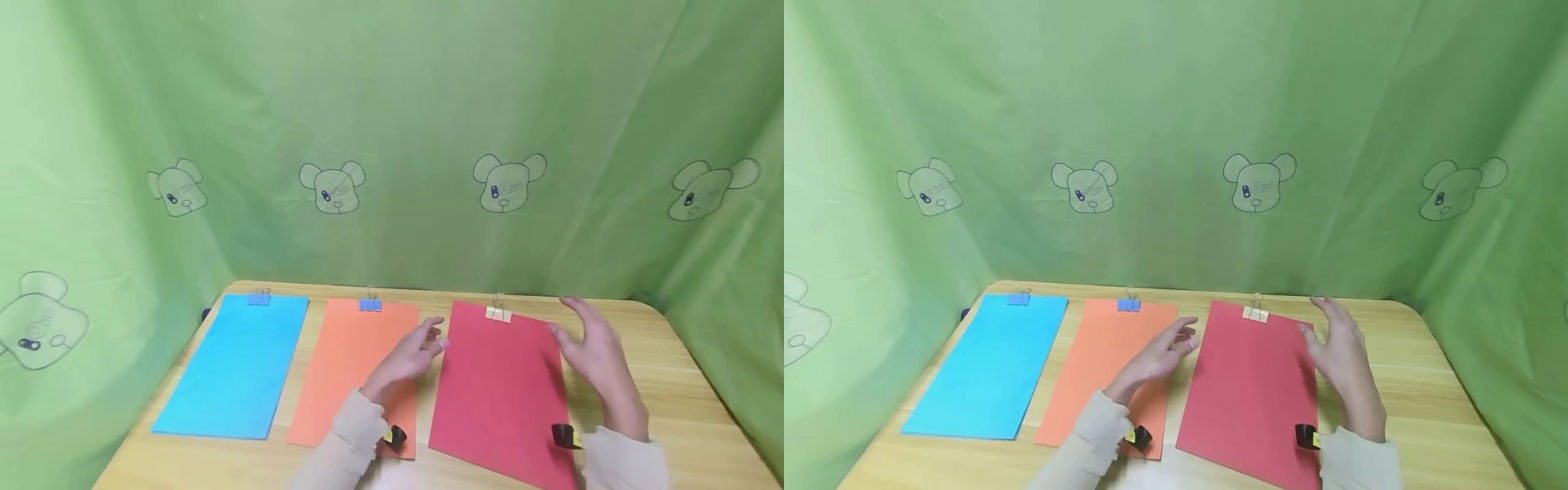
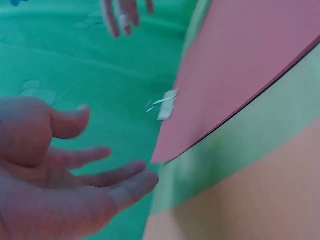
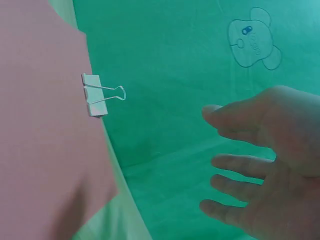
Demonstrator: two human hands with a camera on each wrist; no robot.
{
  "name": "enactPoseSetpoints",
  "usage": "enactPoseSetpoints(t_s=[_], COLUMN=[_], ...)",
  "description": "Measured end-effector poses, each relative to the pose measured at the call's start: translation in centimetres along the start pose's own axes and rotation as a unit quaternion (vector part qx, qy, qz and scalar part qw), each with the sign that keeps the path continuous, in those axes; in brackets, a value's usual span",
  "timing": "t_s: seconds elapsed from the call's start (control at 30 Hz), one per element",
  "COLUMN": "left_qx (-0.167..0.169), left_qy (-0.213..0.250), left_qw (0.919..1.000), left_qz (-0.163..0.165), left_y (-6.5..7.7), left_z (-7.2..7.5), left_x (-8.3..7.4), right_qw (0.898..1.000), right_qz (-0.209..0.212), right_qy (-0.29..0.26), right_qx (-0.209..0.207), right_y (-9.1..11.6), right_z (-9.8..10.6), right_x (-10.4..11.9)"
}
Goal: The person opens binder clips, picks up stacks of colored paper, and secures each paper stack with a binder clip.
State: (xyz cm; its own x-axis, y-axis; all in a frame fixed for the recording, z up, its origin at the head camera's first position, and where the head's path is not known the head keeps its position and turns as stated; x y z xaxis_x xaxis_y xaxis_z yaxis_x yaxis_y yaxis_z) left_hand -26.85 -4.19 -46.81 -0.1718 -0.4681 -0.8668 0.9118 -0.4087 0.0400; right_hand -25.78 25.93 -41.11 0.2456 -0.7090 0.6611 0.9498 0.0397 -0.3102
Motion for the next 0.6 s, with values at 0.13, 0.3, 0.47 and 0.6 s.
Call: enactPoseSetpoints(t_s=[0.13,0.3,0.47,0.6], left_qx=[-0.041,-0.101,-0.145,-0.158], left_qy=[-0.073,-0.178,-0.261,-0.313], left_qw=[0.9957,0.9763,0.9533,0.9363], left_qz=[-0.04,-0.069,-0.043,-0.008], left_y=[1.0,3.7,6.6,8.3], left_z=[2.4,5.2,9.1,12.3], left_x=[0.3,2.4,4.9,6.4], right_qw=[1.0,1.0,0.999,0.997], right_qz=[0.004,0.009,0.041,0.069], right_qy=[0.011,0.01,0.019,0.031], right_qx=[-0.018,-0.011,-0.002,0.014], right_y=[0.2,0.7,1.0,1.3], right_z=[0.5,0.6,0.2,-0.6], right_x=[-0.2,-0.4,-0.6,-0.8])
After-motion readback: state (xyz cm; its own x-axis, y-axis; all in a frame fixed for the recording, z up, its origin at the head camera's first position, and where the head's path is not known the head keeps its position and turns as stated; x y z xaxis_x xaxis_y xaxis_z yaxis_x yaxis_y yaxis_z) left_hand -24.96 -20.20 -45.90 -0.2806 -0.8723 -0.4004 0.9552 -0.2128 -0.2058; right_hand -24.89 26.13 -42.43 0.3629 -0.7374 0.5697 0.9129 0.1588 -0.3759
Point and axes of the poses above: each hand's wrist, its own y-axis away from the middle knuckle, its own z-axis out of the back of the hand, x = y × z, the point moved 5 cm from there along -y, towards the middle knuckle, and after that the axes turned 4 degrees about -y, right-handed, at the moved point
